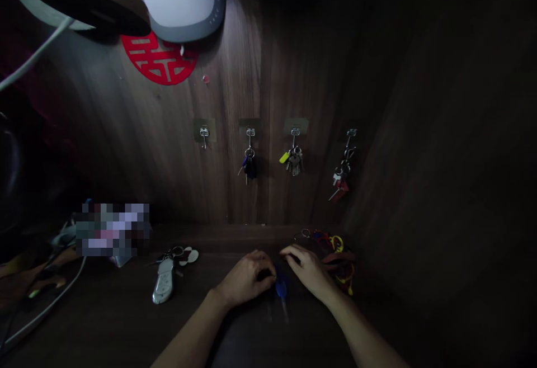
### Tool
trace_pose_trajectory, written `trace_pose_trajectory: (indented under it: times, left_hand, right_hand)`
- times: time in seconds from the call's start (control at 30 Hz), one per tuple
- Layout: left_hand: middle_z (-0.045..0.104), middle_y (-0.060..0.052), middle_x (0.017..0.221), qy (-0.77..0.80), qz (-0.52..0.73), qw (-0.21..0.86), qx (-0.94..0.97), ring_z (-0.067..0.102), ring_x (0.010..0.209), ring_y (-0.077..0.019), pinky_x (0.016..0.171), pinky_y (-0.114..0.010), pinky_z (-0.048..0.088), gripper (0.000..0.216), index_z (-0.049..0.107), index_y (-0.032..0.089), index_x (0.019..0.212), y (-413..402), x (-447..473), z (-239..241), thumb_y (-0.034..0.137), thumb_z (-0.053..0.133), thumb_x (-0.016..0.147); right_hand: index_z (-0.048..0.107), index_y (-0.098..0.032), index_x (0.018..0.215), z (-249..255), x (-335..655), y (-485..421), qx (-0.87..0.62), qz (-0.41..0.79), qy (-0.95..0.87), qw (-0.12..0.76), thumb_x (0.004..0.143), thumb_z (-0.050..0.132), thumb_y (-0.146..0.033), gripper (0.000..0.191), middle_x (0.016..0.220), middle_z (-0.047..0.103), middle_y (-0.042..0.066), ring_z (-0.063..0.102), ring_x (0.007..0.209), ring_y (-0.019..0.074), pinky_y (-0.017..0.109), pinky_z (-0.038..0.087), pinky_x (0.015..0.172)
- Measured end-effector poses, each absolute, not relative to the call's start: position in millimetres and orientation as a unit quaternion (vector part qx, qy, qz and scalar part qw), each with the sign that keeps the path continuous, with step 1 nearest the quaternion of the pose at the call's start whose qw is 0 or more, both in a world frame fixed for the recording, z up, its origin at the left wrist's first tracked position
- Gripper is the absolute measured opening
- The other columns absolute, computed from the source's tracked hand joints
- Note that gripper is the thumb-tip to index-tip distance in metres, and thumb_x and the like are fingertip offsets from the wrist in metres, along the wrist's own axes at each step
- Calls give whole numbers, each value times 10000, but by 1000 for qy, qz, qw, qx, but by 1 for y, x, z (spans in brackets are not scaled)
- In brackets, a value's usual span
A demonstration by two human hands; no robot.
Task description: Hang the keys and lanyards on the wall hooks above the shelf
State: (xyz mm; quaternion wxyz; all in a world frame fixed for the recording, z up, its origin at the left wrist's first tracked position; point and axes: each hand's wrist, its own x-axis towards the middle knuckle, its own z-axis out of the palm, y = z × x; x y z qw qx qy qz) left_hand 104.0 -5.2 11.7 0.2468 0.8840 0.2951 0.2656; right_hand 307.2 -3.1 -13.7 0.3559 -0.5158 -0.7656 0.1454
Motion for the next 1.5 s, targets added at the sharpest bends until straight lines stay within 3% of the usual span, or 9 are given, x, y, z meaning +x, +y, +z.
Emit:
trace_pose_trajectory:
  times: [0.6,1.23,1.5]
  left_hand:
    - [678,-31,834,426,332,211,814,615,828,-185,739,-264,442,193,642,217,816,22,73,9,266,462,864]
    - [668,-33,863,377,311,214,846,590,870,-178,797,-281,437,116,658,219,805,12,91,2,213,544,821]
    - [664,-32,885,359,319,261,837,594,866,-167,802,-270,444,125,624,210,841,2,102,6,252,508,853]
  right_hand:
    - [649,-248,842,-9,298,-7,-529,147,-760,346,847,447,-207,206,867,662,9,611,853,175,295,446,776]
    - [634,-270,901,-2,292,-19,-515,151,-775,332,863,424,-206,222,903,652,-1,609,853,161,276,447,761]
    - [638,-276,905,7,287,-25,-502,157,-785,327,870,445,-267,196,850,631,-9,590,725,141,252,449,692]
